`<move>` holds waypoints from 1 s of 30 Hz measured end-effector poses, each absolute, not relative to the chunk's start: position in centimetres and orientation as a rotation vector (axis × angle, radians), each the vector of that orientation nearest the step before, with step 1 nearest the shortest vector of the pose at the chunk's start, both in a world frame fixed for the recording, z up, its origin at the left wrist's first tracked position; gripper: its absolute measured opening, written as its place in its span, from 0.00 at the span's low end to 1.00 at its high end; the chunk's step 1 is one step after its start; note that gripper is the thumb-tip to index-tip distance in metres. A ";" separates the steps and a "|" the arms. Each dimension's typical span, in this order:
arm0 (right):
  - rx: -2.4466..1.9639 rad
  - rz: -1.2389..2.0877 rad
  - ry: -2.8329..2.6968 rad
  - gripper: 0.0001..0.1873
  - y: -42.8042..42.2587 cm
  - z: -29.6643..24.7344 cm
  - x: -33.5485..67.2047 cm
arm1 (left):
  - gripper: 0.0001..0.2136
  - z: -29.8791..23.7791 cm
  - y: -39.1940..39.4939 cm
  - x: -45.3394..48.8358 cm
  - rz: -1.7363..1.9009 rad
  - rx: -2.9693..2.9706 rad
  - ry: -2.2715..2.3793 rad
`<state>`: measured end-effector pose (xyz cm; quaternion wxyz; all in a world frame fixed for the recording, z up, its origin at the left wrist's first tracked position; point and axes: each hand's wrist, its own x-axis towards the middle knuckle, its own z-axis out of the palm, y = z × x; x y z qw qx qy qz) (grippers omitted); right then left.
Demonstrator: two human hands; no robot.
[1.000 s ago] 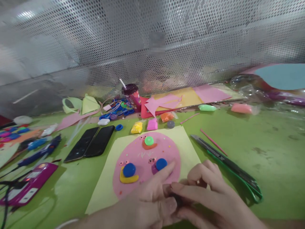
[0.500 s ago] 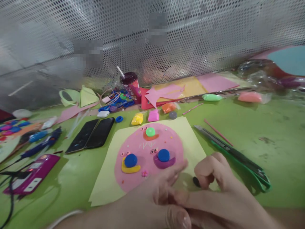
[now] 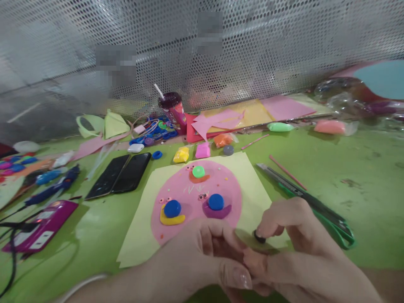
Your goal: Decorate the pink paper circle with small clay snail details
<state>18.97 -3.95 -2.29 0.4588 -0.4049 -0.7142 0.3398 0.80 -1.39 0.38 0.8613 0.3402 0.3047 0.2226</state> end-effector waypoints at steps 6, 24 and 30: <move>-0.817 0.594 -2.039 0.10 -3.1 -0.8 20.0 | 0.07 0.3 -1.6 0.8 0.491 0.725 0.662; -0.799 1.383 -1.711 0.20 -2.3 -1.2 20.3 | 0.09 0.8 -1.5 0.9 0.799 0.766 0.788; -0.527 1.769 -1.536 0.23 -2.1 -2.5 20.2 | 0.11 0.3 -0.7 0.7 0.706 0.704 0.682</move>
